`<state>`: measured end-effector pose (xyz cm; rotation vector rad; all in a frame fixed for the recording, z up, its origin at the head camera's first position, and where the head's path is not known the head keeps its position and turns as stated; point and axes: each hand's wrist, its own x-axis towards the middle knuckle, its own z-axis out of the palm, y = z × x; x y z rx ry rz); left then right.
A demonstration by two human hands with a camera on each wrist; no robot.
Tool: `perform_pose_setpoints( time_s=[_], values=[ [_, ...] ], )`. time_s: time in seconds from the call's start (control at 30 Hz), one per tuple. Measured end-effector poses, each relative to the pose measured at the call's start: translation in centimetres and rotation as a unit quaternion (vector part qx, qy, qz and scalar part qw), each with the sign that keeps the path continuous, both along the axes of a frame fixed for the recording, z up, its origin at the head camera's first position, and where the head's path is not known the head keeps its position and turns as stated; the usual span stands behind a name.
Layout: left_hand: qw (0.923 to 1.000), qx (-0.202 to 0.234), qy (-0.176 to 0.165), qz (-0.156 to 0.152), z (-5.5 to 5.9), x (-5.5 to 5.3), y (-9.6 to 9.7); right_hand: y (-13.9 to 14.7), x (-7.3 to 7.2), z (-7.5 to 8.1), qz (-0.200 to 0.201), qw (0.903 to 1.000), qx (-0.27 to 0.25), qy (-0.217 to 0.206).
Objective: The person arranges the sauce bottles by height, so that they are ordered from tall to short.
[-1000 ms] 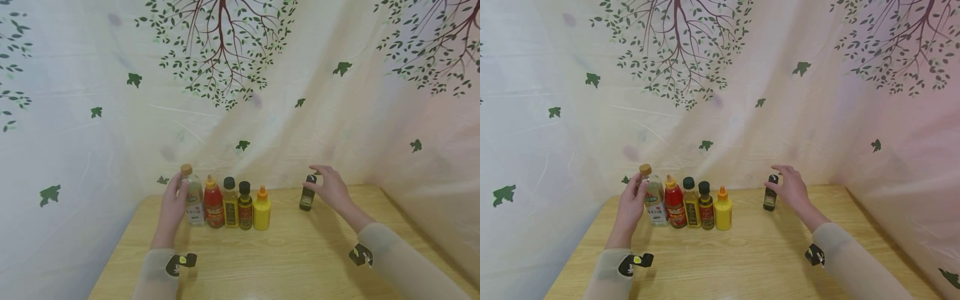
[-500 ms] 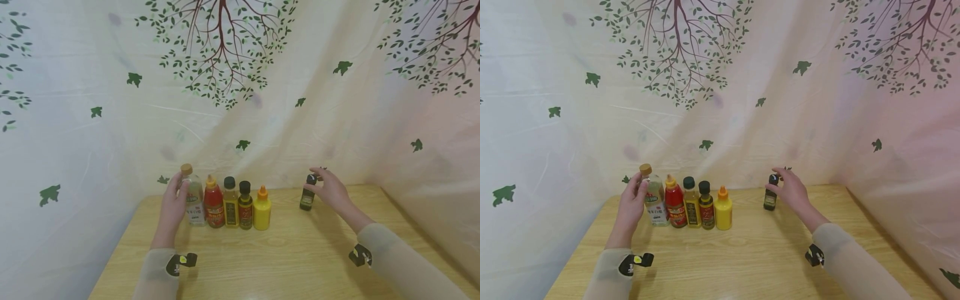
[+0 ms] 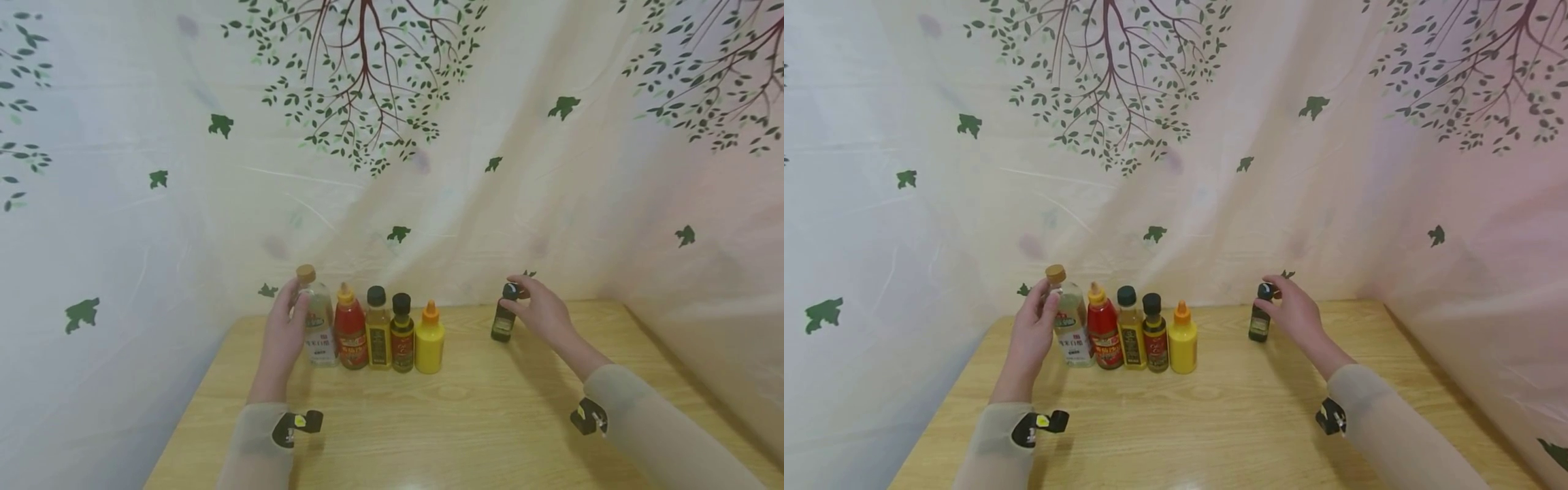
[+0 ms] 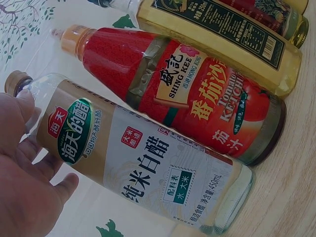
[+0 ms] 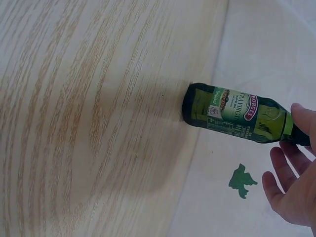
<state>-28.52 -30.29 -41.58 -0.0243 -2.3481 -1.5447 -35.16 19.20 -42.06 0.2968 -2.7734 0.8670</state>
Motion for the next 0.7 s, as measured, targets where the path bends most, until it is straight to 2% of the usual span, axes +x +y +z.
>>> perform_pose_setpoints(
  time_s=[0.7],
  values=[
    [1.0,0.007,-0.006,-0.001,0.15,-0.11,-0.05,-0.1,0.14,0.15,-0.001,1.0,0.0,0.008]
  ],
)
